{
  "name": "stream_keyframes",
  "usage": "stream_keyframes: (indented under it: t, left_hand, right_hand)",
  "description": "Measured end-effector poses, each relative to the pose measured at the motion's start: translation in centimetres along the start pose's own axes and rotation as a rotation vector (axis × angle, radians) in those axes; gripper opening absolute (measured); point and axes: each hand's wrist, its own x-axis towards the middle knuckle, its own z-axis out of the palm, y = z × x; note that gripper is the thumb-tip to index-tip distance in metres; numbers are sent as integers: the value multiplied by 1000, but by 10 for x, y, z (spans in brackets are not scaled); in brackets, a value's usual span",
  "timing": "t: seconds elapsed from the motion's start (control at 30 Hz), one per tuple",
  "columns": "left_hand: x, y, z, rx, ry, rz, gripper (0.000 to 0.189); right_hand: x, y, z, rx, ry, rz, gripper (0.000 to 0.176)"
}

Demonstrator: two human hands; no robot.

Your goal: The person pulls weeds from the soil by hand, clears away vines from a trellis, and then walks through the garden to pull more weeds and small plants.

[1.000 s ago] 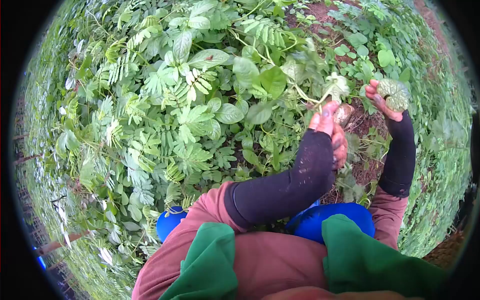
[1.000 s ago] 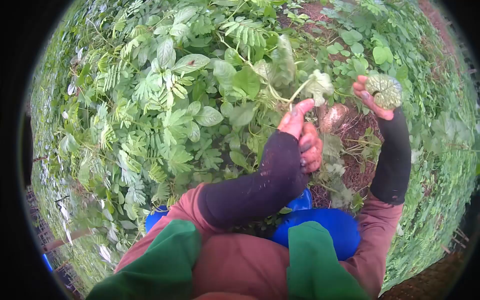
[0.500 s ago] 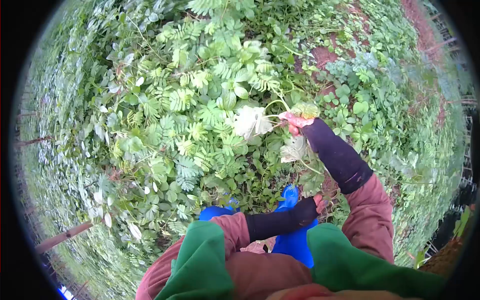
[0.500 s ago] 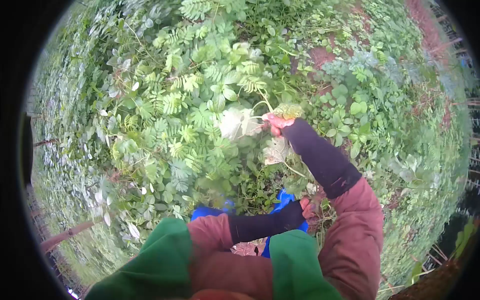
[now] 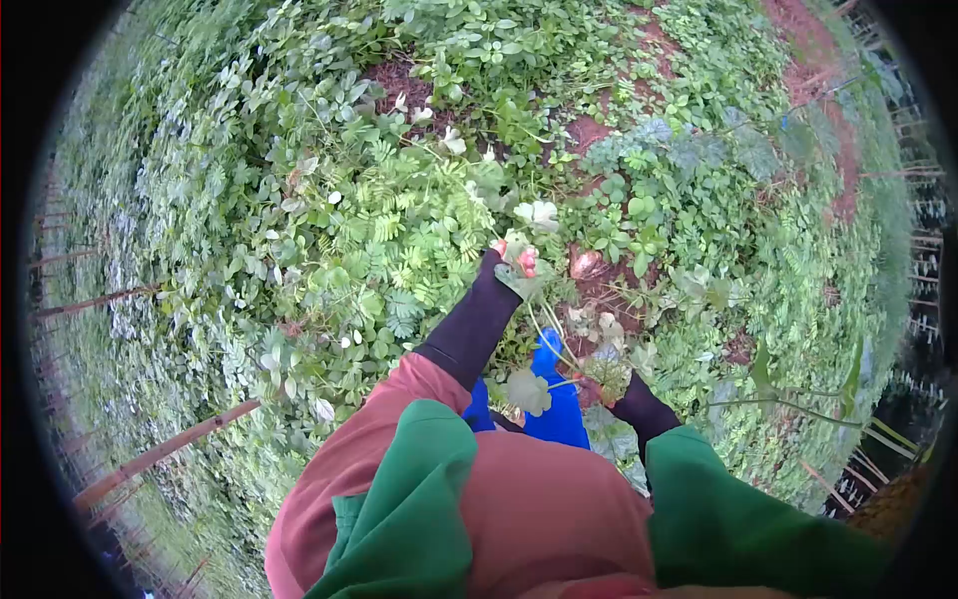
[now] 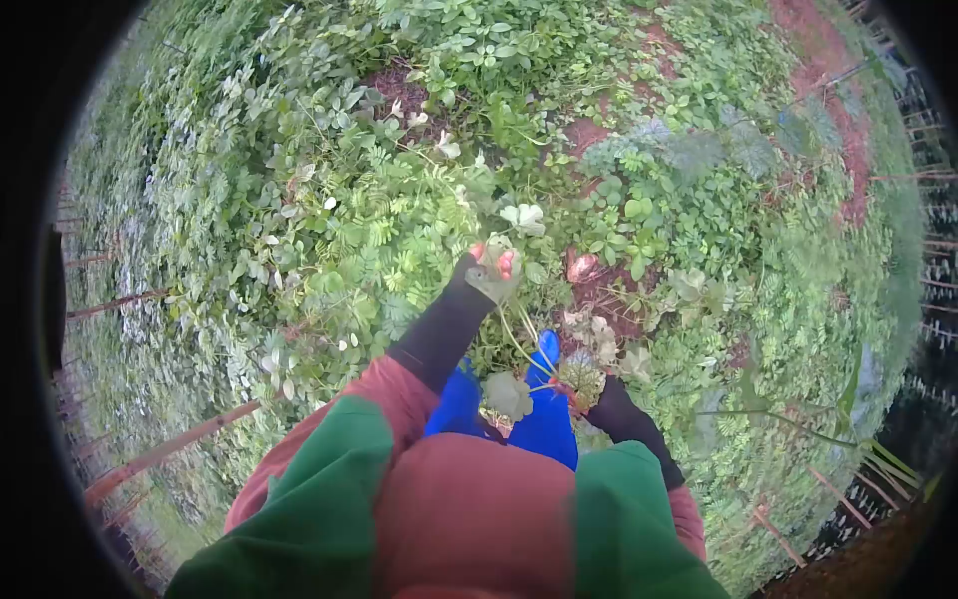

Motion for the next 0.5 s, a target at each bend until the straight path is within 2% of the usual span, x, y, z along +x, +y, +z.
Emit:
stream_keyframes:
  t: [0.03,0.1,0.13,0.17,0.2,0.23,0.27,0.3,0.33,0.37,0.4,0.43,0.5]
  left_hand:
    - [-5,-14,8,28,-66,31,53]
    - [-66,-36,111,74,-126,-70,33]
    - [-71,-43,125,116,89,-78,34]
    - [-81,-47,152,212,160,-79,30]
    - [-112,-54,202,232,206,99,24]
    - [-134,-49,233,342,153,208,19]
    - [-140,-35,252,444,103,263,18]
    - [-148,-16,270,533,20,266,23]
    - [-151,3,283,530,-133,253,24]
    - [-166,8,304,603,-110,348,26]
    - [-175,7,315,709,-33,433,25]
    - [-178,3,314,698,-47,401,24]
    - [-188,-11,287,822,14,288,22]
  right_hand:
    - [-16,3,-2,91,15,-13,19]
    - [-35,32,-20,-973,26,-241,25]
    - [-45,27,-27,-955,39,-274,32]
    - [-54,16,-30,-931,61,-299,39]
    - [-68,5,-34,-1092,209,-297,51]
    - [-86,-7,-32,-1241,362,-262,63]
    - [-104,-33,-31,-738,425,-259,78]
    - [-118,-18,-48,-1105,441,-148,84]
    - [-135,-15,-51,-988,534,-185,82]
    - [-153,-48,-33,-871,609,-147,76]
    - [-164,-43,-24,-871,722,-46,68]
    - [-172,-36,-14,-865,814,52,61]
    - [-167,-34,15,-718,901,74,53]
